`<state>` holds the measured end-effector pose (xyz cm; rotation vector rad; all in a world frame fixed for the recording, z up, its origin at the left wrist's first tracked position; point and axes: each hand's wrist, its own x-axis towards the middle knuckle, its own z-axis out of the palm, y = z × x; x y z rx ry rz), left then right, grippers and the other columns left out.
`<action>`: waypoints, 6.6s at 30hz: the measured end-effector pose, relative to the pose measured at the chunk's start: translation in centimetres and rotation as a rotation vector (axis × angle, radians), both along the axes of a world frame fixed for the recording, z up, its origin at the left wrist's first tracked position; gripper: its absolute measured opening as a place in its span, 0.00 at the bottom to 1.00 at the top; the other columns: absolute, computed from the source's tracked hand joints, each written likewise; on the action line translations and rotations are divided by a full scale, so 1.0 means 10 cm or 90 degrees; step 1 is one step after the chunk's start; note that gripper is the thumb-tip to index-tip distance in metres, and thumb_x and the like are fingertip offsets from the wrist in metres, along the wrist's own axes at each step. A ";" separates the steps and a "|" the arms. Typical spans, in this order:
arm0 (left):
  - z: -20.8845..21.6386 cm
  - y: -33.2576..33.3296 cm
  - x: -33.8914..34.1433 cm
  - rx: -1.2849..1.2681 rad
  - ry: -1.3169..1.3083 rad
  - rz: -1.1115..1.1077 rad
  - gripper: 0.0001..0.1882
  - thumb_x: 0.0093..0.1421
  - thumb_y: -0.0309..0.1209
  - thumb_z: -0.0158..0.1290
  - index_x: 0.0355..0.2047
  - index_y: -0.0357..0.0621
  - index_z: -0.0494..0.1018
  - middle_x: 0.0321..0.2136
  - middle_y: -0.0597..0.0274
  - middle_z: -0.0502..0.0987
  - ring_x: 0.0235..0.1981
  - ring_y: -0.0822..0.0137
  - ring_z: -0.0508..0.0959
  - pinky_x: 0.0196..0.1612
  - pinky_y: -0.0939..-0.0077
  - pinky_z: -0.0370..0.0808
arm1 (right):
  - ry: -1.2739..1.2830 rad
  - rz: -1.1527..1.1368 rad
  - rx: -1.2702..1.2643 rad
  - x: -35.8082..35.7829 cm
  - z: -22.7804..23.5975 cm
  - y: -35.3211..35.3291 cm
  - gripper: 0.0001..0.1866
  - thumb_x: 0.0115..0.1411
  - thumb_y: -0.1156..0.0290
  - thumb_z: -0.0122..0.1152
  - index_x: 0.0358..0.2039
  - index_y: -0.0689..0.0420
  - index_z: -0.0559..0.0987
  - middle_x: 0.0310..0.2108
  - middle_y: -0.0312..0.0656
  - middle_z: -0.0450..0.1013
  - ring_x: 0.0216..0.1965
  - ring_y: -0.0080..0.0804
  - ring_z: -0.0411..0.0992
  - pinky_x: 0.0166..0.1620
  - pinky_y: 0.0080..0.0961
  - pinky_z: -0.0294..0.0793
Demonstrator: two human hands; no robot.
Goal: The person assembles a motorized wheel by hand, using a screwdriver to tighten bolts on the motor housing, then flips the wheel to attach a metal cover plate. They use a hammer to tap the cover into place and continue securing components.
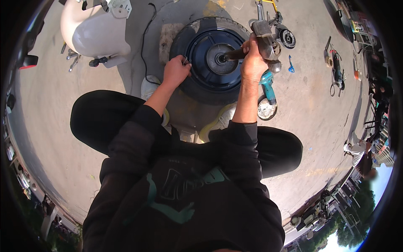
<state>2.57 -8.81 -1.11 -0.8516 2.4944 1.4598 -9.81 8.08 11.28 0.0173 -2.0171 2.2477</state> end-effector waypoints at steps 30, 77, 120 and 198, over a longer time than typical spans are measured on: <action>0.05 -0.03 0.02 0.002 -0.056 -0.015 0.07 0.59 0.30 0.61 0.31 0.38 0.78 0.20 0.57 0.83 0.26 0.64 0.86 0.36 0.67 0.78 | 0.121 0.037 -0.028 -0.01 0.45 0.16 0.11 0.67 0.73 0.60 0.26 0.61 0.77 0.18 0.34 0.70 0.22 0.21 0.66 0.28 0.22 0.64; 0.04 -0.03 -0.15 -0.038 -0.089 -0.049 0.06 0.56 0.29 0.60 0.30 0.39 0.79 0.20 0.55 0.83 0.28 0.58 0.86 0.38 0.63 0.80 | -0.042 0.032 -0.054 -0.18 -0.21 0.14 0.11 0.68 0.75 0.59 0.48 0.64 0.82 0.22 0.32 0.68 0.24 0.19 0.64 0.31 0.22 0.67; -0.04 0.31 -0.11 -0.370 -0.072 -0.186 0.32 0.65 0.34 0.50 0.68 0.36 0.65 0.35 0.38 0.84 0.38 0.37 0.83 0.46 0.48 0.80 | -0.016 -0.119 0.206 1.01 2.08 3.12 0.22 0.71 0.65 0.62 0.55 0.70 0.74 0.32 0.39 0.72 0.23 0.17 0.63 0.30 0.18 0.63; -0.22 -0.05 -0.55 -0.013 0.186 0.070 0.15 0.75 0.35 0.46 0.53 0.43 0.78 0.34 0.58 0.83 0.29 0.62 0.81 0.37 0.68 0.76 | -0.579 0.007 0.864 3.07 -2.75 3.18 0.24 0.71 0.58 0.59 0.55 0.67 0.72 0.49 0.55 0.73 0.48 0.48 0.74 0.52 0.43 0.73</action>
